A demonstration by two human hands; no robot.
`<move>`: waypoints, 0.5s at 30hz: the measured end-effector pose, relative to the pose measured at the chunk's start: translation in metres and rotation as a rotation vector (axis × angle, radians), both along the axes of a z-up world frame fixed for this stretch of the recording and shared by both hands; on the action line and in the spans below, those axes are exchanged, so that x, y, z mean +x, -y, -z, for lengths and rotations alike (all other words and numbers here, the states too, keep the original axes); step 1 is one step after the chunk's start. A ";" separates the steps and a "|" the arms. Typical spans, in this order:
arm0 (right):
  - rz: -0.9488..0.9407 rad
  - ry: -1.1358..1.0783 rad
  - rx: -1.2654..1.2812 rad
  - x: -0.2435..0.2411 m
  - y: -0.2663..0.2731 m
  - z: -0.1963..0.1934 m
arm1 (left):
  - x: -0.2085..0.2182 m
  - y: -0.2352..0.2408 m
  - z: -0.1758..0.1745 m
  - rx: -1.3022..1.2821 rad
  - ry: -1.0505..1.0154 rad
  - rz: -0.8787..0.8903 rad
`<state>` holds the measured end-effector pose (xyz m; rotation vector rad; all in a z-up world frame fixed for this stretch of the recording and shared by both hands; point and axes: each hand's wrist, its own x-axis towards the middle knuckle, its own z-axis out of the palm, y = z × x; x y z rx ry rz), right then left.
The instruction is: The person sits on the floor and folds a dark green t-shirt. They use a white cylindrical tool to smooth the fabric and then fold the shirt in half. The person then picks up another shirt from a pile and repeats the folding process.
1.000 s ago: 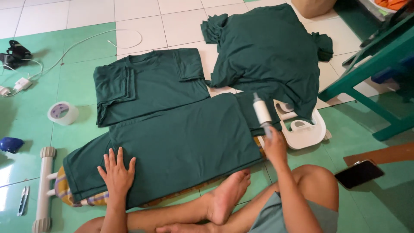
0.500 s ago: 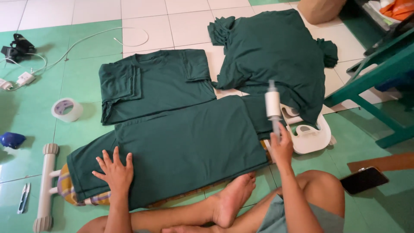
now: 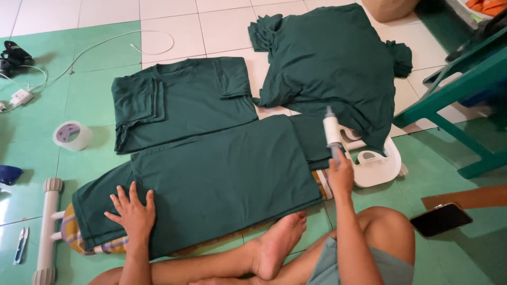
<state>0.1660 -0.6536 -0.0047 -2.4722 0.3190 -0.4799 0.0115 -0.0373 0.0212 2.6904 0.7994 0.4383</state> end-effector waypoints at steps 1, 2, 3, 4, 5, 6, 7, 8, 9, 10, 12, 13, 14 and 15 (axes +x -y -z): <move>-0.001 -0.002 0.002 -0.003 0.002 -0.004 | 0.000 0.001 0.000 0.002 -0.002 -0.001; 0.035 0.064 0.004 -0.005 0.003 -0.008 | 0.000 0.001 0.000 0.007 0.009 -0.003; 0.071 0.129 0.005 -0.008 0.004 -0.012 | 0.000 0.002 0.000 0.012 0.020 -0.005; 0.072 0.128 0.006 -0.013 -0.004 -0.026 | 0.001 0.003 -0.001 0.013 0.018 -0.005; 0.081 0.164 0.073 -0.018 -0.013 -0.040 | 0.001 0.004 -0.002 0.008 0.034 -0.009; 0.088 0.200 0.141 -0.023 -0.023 -0.054 | 0.000 0.004 -0.003 0.004 0.049 -0.015; 0.086 0.198 0.142 -0.030 -0.033 -0.064 | -0.001 0.004 0.000 0.004 0.047 -0.017; 0.029 0.236 0.149 -0.034 -0.045 -0.074 | 0.000 0.004 0.001 0.029 0.070 -0.015; -0.027 0.273 0.157 -0.038 -0.056 -0.085 | 0.000 0.003 0.003 0.053 0.093 -0.013; -0.031 0.276 0.161 -0.040 -0.065 -0.078 | 0.001 0.003 0.002 0.057 0.095 -0.017; -0.196 0.225 0.188 -0.044 -0.083 -0.065 | 0.001 0.003 0.001 0.012 0.071 -0.022; -0.202 0.225 0.191 -0.050 -0.095 -0.064 | 0.000 0.000 0.008 0.014 0.071 -0.028; -0.232 0.123 0.173 -0.056 -0.105 -0.062 | 0.000 -0.002 0.016 0.076 0.073 -0.039; -0.260 0.022 0.155 -0.061 -0.115 -0.061 | 0.000 -0.004 0.023 0.138 0.075 -0.050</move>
